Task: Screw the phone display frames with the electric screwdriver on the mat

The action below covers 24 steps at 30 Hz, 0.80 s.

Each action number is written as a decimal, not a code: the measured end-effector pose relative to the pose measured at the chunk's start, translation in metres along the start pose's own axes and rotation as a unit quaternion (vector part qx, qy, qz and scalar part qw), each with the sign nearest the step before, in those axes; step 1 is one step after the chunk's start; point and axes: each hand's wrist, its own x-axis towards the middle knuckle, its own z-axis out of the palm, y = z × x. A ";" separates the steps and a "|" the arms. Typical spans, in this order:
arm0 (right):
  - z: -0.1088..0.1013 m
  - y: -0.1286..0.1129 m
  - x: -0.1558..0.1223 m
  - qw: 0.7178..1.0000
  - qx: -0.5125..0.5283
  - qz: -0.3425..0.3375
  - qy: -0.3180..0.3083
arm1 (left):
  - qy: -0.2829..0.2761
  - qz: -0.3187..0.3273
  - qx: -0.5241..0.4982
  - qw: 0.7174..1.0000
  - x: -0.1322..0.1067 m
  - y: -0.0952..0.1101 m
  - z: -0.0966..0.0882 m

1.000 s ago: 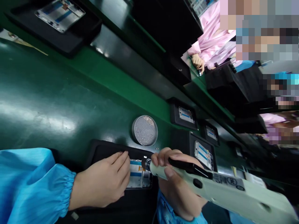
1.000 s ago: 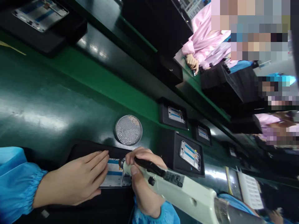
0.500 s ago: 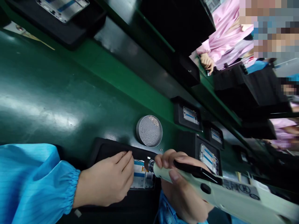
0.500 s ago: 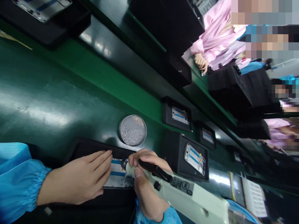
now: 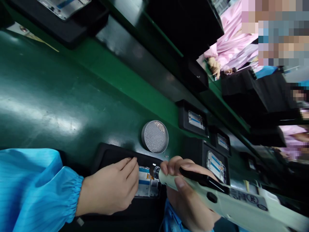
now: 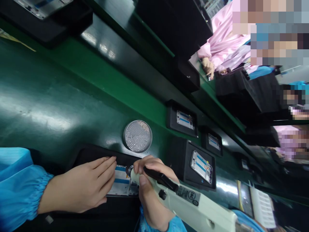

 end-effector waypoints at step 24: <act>0.000 -0.003 -0.001 1.000 -0.007 0.013 -0.004 | 0.009 -0.002 0.001 1.000 0.000 0.000 -0.001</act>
